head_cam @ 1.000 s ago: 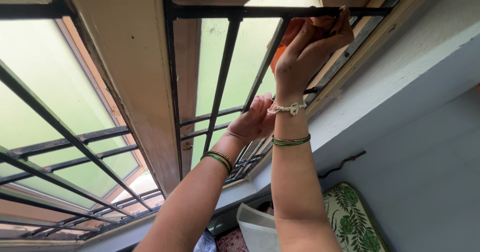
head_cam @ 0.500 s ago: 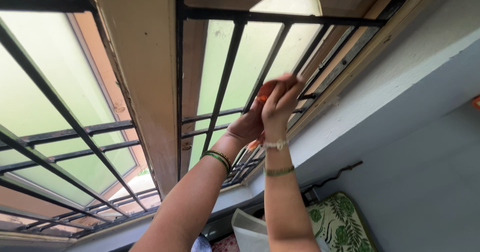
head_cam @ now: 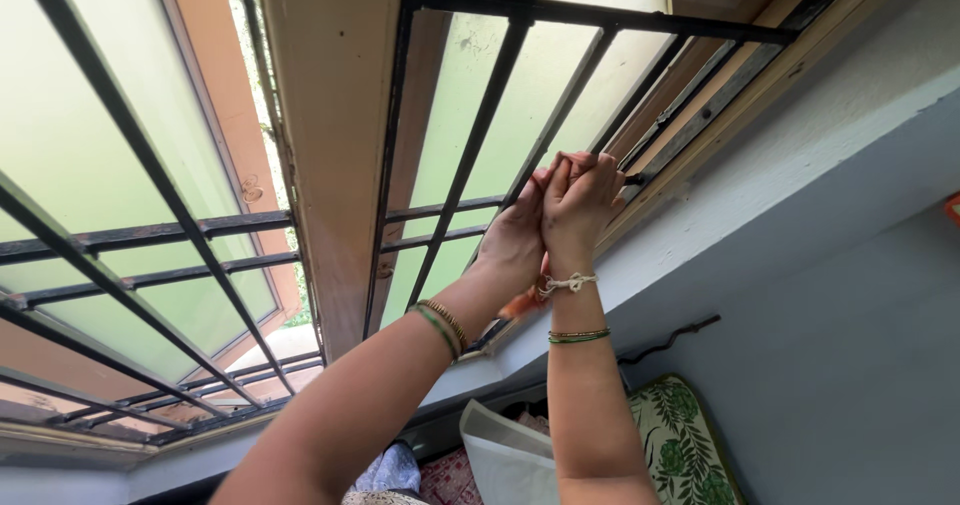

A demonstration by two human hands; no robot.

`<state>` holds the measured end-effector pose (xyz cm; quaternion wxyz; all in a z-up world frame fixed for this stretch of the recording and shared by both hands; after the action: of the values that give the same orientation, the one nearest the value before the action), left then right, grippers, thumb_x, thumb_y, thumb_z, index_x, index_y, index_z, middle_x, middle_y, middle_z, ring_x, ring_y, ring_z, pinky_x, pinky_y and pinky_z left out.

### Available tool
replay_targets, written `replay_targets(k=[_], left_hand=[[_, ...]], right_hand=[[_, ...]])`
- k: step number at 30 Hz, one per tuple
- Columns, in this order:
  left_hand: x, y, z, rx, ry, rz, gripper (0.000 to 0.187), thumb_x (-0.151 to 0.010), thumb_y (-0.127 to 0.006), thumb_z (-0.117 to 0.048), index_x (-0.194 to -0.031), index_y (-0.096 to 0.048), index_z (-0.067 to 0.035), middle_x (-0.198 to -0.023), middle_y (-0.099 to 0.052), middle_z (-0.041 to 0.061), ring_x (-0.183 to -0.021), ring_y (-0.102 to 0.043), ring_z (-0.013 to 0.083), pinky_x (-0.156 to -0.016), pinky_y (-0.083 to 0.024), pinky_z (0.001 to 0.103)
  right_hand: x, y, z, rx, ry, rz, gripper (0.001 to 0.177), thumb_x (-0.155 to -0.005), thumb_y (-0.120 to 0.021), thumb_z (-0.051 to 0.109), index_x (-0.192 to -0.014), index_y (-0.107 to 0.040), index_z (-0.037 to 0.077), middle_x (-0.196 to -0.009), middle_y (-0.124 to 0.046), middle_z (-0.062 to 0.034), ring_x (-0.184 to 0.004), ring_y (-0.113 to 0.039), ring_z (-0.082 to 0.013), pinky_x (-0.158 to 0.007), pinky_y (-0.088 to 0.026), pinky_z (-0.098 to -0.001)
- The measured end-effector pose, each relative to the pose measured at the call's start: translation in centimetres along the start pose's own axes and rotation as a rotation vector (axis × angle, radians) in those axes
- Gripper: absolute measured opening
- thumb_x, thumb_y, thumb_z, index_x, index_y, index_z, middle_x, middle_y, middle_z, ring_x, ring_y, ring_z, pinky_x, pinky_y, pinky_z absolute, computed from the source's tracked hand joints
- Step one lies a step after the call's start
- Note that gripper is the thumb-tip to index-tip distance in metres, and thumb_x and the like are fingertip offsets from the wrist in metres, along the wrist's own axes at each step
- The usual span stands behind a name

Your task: The person wipes the horizontal and vertical metal bars of a window using a cloth, reaching up to clean different sections of the frame.

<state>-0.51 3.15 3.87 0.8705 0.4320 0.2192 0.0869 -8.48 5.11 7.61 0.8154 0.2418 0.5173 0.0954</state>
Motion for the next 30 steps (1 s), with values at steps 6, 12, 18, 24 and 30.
replay_targets(k=[6,12,18,24,30], left_hand=[[8.2,6.0,3.6,0.713,0.175,-0.083,0.064,-0.086,-0.062,-0.054,-0.135,-0.053,-0.014,-0.166,-0.025,0.017,-0.157,-0.014,0.035,-0.119,0.002,0.065],[9.4,4.4,10.1,0.807,0.468,-0.882,0.072,-0.097,-0.069,-0.043,-0.155,-0.037,-0.014,-0.165,-0.012,0.019,-0.156,-0.012,0.0412,-0.124,-0.021,0.062],[6.7,-1.4,11.0,0.993,0.475,-0.375,0.06,-0.099,-0.063,-0.035,-0.147,-0.039,-0.007,-0.125,-0.063,0.012,-0.109,-0.066,0.0296,-0.092,-0.051,0.049],[6.6,-2.3,10.8,0.92,0.466,-0.587,0.061,-0.091,-0.067,-0.034,-0.139,-0.041,-0.006,-0.107,-0.065,0.011,-0.09,-0.069,0.0284,-0.078,-0.052,0.048],[6.4,-2.6,10.9,0.931,0.431,-0.647,0.062,-0.091,-0.067,-0.035,-0.139,-0.042,-0.006,-0.109,-0.065,0.01,-0.092,-0.068,0.0279,-0.076,-0.052,0.046]], right_hand=[[1.7,-0.5,0.7,0.116,0.038,-0.036,0.023,-0.104,-0.06,0.037,-0.104,-0.06,0.013,-0.108,-0.055,-0.0084,-0.112,-0.053,-0.0312,-0.094,-0.041,-0.0562],[2.3,-0.6,1.1,0.121,0.047,-0.134,0.037,-0.106,-0.061,0.04,-0.105,-0.056,0.003,-0.114,-0.053,-0.0169,-0.11,-0.05,-0.0357,-0.092,-0.044,-0.0525],[-2.2,-2.9,-1.1,0.162,-0.008,-0.164,0.041,-0.114,-0.043,0.031,-0.126,-0.045,-0.008,-0.126,-0.051,-0.0228,-0.118,-0.055,-0.036,-0.103,-0.05,-0.0471],[-9.1,-3.1,-1.7,-0.463,0.255,-0.441,0.045,-0.112,-0.042,0.03,-0.145,-0.038,0.0,-0.13,-0.059,-0.0219,-0.12,-0.066,-0.0288,-0.109,-0.056,-0.0406],[-5.2,-4.8,-0.2,-0.514,0.139,-0.354,0.039,-0.115,-0.038,0.004,-0.151,-0.024,-0.001,-0.103,-0.062,-0.0043,-0.09,-0.07,-0.0119,-0.081,-0.063,-0.0322]])
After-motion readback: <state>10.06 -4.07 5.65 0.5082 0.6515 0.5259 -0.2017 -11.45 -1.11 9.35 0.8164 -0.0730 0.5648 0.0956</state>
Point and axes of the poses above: each hand's wrist, its own x-axis away from the middle knuckle, its own y-axis out of the back of the hand, z = x × y, the point moved 3 cm from there along -x, towards the middle knuckle
